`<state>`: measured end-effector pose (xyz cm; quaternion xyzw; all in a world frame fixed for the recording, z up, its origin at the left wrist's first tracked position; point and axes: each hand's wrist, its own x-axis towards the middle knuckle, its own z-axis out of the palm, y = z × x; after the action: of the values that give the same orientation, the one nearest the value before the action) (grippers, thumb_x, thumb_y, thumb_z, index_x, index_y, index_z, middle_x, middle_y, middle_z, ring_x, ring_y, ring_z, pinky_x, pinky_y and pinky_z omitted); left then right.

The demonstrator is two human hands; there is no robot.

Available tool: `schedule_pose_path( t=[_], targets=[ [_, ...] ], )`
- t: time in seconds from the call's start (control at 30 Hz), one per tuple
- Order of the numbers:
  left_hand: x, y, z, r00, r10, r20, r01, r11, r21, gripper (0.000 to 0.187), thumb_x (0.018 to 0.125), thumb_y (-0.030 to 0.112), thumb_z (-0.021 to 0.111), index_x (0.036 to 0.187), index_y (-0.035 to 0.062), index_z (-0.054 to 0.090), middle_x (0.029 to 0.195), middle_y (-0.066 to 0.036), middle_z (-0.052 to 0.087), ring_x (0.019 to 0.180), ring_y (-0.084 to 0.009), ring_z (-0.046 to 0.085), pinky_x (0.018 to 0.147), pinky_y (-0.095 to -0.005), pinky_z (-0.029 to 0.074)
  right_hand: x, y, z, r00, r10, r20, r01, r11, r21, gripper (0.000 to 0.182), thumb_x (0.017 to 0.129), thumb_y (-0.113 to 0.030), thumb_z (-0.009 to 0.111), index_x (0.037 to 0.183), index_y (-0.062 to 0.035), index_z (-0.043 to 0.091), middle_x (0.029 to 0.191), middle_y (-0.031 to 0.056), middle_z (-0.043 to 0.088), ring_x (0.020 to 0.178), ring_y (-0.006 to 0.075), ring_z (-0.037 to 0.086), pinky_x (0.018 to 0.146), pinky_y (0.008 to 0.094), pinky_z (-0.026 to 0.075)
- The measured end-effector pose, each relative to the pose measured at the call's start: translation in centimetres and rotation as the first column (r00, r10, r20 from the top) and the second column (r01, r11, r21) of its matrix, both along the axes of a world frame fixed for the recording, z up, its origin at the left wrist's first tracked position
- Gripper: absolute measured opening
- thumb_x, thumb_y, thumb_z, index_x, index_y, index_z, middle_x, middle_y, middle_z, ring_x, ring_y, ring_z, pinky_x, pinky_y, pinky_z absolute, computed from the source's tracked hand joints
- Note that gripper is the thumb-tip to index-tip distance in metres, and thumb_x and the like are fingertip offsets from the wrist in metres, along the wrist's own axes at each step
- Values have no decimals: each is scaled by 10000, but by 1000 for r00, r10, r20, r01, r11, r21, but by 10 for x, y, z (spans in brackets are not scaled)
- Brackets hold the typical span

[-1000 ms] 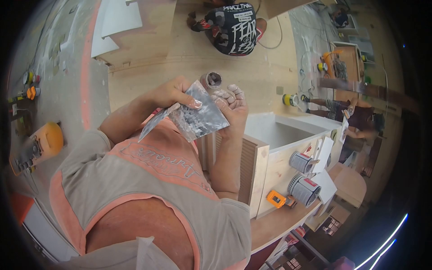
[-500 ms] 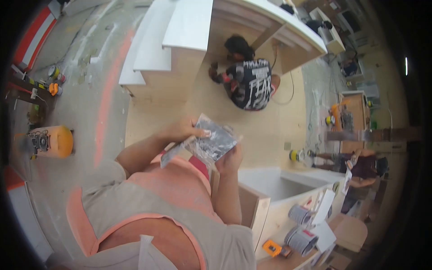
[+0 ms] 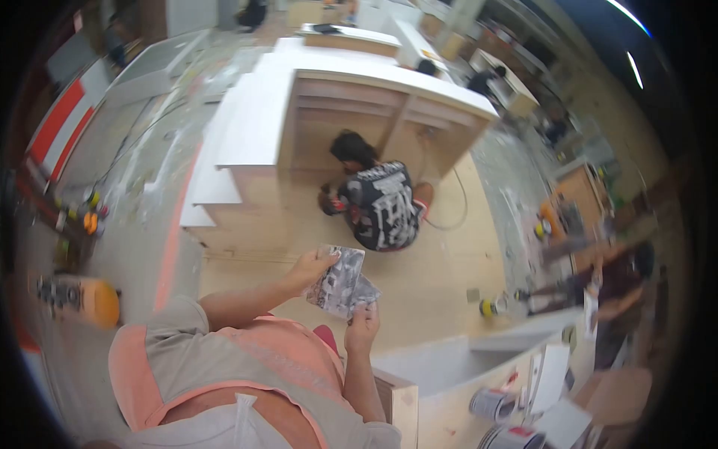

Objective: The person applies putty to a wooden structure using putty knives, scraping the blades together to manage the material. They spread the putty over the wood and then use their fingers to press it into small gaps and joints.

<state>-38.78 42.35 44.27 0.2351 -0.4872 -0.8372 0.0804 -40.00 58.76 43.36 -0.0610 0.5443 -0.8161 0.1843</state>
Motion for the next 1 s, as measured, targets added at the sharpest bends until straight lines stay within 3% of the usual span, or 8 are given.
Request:
schedule_pose_path(
  t=[0.13, 0.27, 0.43, 0.67, 0.73, 0.77, 0.83, 1.0],
  targets=[
    [-40, 80, -7, 937, -348, 13, 344, 918, -195, 278, 857, 243, 514, 1060, 54, 521, 950, -3, 553, 870, -89, 497, 718, -242, 427, -15, 65, -2, 952, -228, -202, 276, 927, 253, 298, 788, 23, 524, 1081, 22, 469, 971, 71, 550, 867, 112, 521, 773, 238, 415],
    [-64, 146, -10, 494, -857, 146, 863, 463, -201, 268, 836, 224, 545, 1030, 39, 546, 891, -14, 579, 791, -86, 527, 702, -236, 431, -5, 163, 19, 742, -636, -211, 669, 685, 289, 300, 768, 28, 540, 1063, 32, 483, 974, 76, 559, 858, 127, 538, 753, 245, 431],
    [-93, 194, -7, 121, -958, 260, 915, 6, -404, 176, 788, 178, 607, 851, 15, 624, 756, -33, 619, 661, -74, 543, 593, -217, 423, 44, 287, -7, 529, -824, -204, 782, 380, 494, 336, 736, 23, 570, 1062, 32, 488, 960, 89, 569, 878, 149, 547, 752, 259, 435],
    [-129, 235, -29, -139, -981, 139, 917, -180, -356, 286, 828, 210, 554, 1003, -15, 562, 845, -67, 609, 757, -119, 557, 639, -252, 437, 39, 241, 41, 440, -521, -732, 692, -322, 646, 409, 710, -4, 589, 1102, 19, 475, 951, 88, 579, 749, 172, 541, 675, 290, 444],
    [-140, 245, -15, 6, -979, -204, 999, -4, 53, 375, 888, 258, 449, 1148, -12, 462, 1025, -102, 557, 922, -160, 529, 740, -275, 442, 18, 204, 25, 535, -786, -309, 826, 411, 386, 505, 716, 0, 584, 1184, 13, 397, 952, 110, 576, 733, 151, 535, 628, 251, 439],
    [-150, 245, -16, -23, -977, -213, 997, -38, 65, 375, 888, 258, 449, 1148, -12, 462, 1025, -102, 557, 922, -160, 529, 740, -275, 442, -2, 176, 26, 537, -818, -207, 841, 500, 208, 541, 722, 11, 570, 1217, 18, 350, 945, 118, 579, 714, 132, 534, 590, 235, 434],
    [-174, 240, -20, -294, -876, -382, 923, -364, 124, 436, 920, 285, 352, 1235, -17, 362, 1196, -122, 456, 1090, -187, 448, 842, -291, 417, -33, 143, 33, 534, -837, -118, 845, 535, 27, 579, 728, 22, 555, 1249, 23, 303, 939, 127, 582, 694, 113, 533, 553, 218, 428],
    [-225, 190, 15, -368, -892, -263, 925, -380, -7, 333, 887, 173, 454, 1141, -40, 483, 1066, -118, 563, 982, -179, 530, 843, -274, 425, -67, 100, 52, 458, -888, -36, 879, 447, 164, 638, 753, 43, 538, 1295, 66, 202, 934, 156, 598, 675, 126, 574, 514, 226, 456]
  ],
)
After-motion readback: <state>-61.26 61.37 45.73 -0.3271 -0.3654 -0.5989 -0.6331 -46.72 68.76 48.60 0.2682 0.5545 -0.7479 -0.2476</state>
